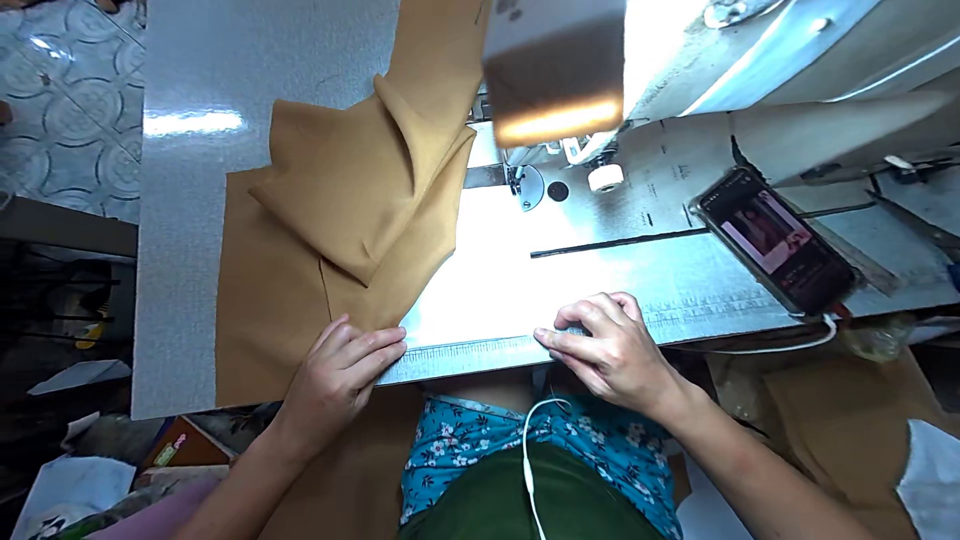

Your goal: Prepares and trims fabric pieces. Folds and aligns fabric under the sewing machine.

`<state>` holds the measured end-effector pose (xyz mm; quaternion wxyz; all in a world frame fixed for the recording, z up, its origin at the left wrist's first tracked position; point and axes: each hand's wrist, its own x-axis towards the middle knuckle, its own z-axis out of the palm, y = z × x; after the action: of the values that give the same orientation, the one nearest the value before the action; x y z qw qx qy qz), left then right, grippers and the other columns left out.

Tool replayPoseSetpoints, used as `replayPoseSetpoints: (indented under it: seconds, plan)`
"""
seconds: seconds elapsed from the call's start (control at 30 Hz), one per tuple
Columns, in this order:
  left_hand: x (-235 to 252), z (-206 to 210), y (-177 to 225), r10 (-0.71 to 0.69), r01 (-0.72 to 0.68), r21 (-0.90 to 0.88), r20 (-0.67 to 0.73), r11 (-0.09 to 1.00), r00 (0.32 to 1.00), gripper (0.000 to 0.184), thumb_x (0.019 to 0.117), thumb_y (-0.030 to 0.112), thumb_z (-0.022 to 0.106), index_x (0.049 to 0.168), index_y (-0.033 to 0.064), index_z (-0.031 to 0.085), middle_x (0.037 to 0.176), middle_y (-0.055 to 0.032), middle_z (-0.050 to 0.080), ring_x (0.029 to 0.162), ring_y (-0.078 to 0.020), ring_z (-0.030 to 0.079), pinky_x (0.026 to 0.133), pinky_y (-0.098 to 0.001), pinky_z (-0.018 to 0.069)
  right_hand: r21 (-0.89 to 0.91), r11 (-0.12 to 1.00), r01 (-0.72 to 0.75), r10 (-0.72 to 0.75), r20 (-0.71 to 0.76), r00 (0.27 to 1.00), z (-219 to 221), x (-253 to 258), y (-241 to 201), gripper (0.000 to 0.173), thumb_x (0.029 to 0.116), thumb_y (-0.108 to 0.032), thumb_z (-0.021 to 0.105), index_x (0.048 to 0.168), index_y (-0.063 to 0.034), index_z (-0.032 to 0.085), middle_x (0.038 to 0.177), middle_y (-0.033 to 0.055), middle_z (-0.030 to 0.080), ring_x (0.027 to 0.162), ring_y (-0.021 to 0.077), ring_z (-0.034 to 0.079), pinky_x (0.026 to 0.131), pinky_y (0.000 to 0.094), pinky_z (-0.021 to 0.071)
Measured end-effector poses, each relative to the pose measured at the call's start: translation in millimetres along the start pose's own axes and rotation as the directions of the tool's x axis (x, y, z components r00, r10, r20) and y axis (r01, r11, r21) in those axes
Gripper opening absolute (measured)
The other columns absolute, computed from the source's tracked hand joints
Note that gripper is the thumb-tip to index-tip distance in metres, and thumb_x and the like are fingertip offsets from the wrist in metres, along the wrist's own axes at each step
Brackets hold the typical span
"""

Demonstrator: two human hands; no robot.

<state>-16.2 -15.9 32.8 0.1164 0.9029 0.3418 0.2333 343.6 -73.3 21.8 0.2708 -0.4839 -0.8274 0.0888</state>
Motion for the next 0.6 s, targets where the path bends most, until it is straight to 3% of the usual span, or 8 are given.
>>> replayPoseSetpoints:
  seconds: [0.33,0.6]
  plan:
    - [13.3,5.0,-2.5,0.001,0.004,0.120,-0.045,0.993,0.999,0.030,0.0988,0.005,0.050,0.104,0.0100,0.079,0.111,-0.0076,0.077,0.089,-0.0259,0.071,0.097,-0.0477,0.0487,-0.043,0.999,0.014,-0.014,0.005,1.000,-2.4,18.5,15.2,0.029,0.0990,-0.027,0.054,0.107,-0.0264,0.082,0.095,0.0041,0.068,0.095,0.0241,0.062,0.088,0.0488,0.0410]
    - [52.0,6.7,-35.6,0.012,-0.004,0.116,-0.074,0.993,0.997,0.027,0.0957,-0.001,0.053,0.101,0.0019,0.080,0.112,-0.0141,0.076,0.093,-0.0306,0.070,0.087,-0.0410,0.0524,-0.076,0.997,0.031,-0.029,0.035,0.999,-3.4,60.9,42.1,0.031,0.0982,-0.024,0.053,0.112,-0.0236,0.081,0.097,0.0067,0.066,0.094,0.0278,0.061,0.086,0.0520,0.0407]
